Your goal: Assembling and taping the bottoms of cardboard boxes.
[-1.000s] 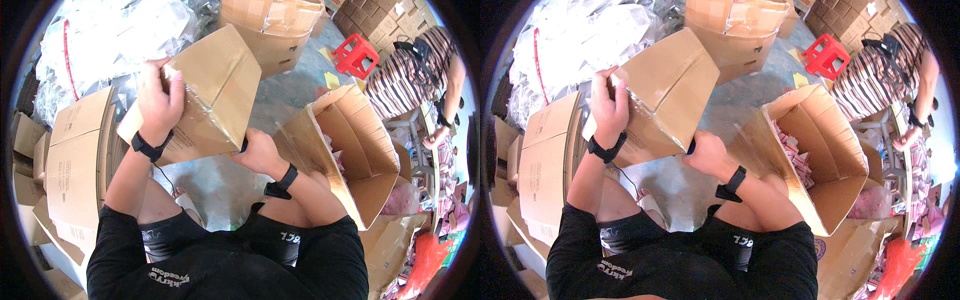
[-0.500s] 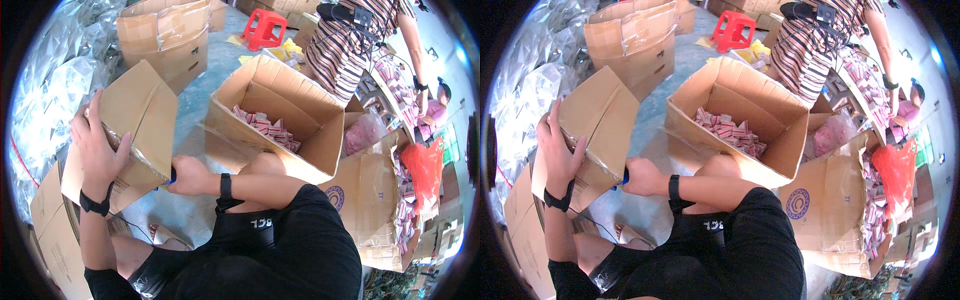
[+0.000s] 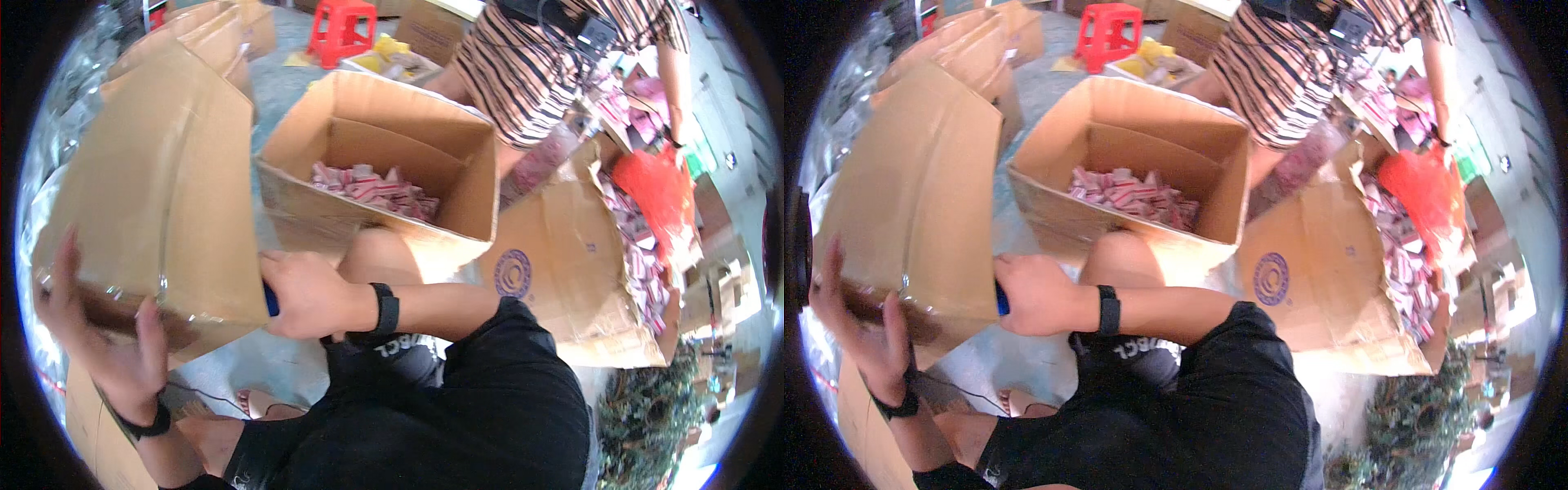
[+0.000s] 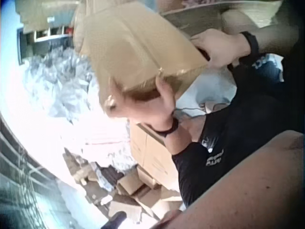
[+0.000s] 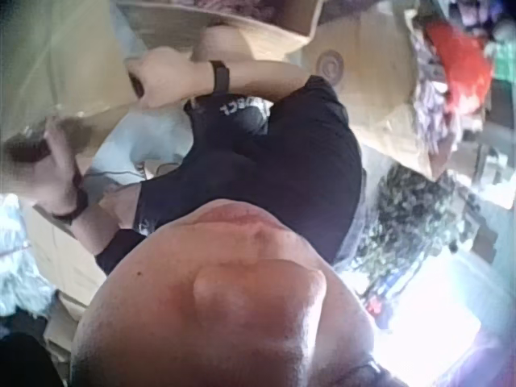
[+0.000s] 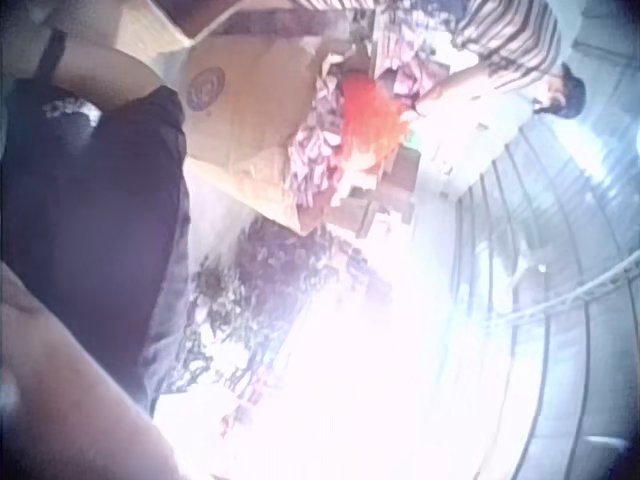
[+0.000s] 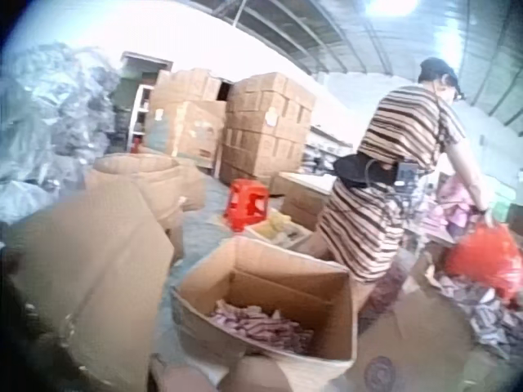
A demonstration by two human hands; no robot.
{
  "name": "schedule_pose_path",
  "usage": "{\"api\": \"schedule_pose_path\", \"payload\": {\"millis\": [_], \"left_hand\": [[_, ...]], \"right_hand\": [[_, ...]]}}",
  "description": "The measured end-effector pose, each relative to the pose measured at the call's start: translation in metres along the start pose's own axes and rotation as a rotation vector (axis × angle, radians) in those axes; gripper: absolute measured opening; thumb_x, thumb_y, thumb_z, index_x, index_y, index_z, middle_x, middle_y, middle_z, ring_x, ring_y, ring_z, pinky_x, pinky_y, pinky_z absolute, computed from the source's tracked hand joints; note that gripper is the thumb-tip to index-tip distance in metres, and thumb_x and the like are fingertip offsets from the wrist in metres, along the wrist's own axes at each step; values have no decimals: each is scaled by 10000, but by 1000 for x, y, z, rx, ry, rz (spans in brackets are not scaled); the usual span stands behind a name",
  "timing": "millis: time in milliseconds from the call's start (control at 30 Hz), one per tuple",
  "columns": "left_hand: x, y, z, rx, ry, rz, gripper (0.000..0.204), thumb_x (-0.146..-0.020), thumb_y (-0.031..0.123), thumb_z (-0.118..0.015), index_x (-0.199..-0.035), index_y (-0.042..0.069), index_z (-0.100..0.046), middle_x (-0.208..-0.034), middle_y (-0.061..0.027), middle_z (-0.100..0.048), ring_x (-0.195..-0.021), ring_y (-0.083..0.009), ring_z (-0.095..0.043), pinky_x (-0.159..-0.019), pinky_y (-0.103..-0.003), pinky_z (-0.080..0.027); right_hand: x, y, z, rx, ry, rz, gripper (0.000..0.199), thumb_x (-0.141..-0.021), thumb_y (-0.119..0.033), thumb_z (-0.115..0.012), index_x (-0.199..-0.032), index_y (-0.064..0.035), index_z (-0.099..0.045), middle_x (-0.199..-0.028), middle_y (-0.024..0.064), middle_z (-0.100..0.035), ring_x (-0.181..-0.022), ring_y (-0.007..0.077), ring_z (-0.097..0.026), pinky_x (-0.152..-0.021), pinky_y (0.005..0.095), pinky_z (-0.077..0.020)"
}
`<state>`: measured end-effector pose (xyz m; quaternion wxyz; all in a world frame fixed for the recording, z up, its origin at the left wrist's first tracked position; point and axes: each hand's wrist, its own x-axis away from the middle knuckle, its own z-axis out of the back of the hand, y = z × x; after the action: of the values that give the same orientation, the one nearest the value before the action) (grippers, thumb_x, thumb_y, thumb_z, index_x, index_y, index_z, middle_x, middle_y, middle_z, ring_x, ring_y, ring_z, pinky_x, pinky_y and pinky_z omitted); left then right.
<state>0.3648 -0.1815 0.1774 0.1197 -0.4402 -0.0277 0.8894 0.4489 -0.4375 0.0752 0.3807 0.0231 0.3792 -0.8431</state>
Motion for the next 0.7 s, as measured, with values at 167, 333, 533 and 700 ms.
{"api": "schedule_pose_path", "payload": {"millis": [167,333,533,700], "left_hand": [[38,-7,-1,599,185,84,811,-935,432,-693,-1429,-148,-418,-1432,-294,-510,-1339,-355,-503,-1127,-459,-373],[77,-44,55,531,739,4,583,-886,309,-713,-1271,-98,-555,-1261,-291,-615,-1145,-413,-623,-1020,-492,-495],[73,-20,82,-236,1025,-6,548,-943,326,-639,-1346,-31,-539,-1436,-280,-522,-1338,-404,-502,-1161,-520,-347],[171,4,82,63,647,523,472,-941,183,-613,-1326,-69,-509,-1361,-242,-516,-1312,-377,-481,-1145,-488,-316]], "right_hand": [[11,-11,30,76,215,106,466,-724,-190,-729,-1114,20,-586,-926,200,-609,-808,405,-654,-701,491,-548],[-17,-56,32,65,422,389,766,-672,-137,-735,-1390,8,-511,-897,165,-577,-751,370,-636,-649,466,-538],[-148,-191,-4,-129,550,1181,739,-726,-153,-756,-1427,-296,-573,-879,98,-561,-781,309,-650,-699,423,-545],[-149,-321,-57,-157,257,1449,589,-829,-211,-702,-1402,-289,-592,-1035,97,-646,-901,324,-685,-770,435,-569]]}}
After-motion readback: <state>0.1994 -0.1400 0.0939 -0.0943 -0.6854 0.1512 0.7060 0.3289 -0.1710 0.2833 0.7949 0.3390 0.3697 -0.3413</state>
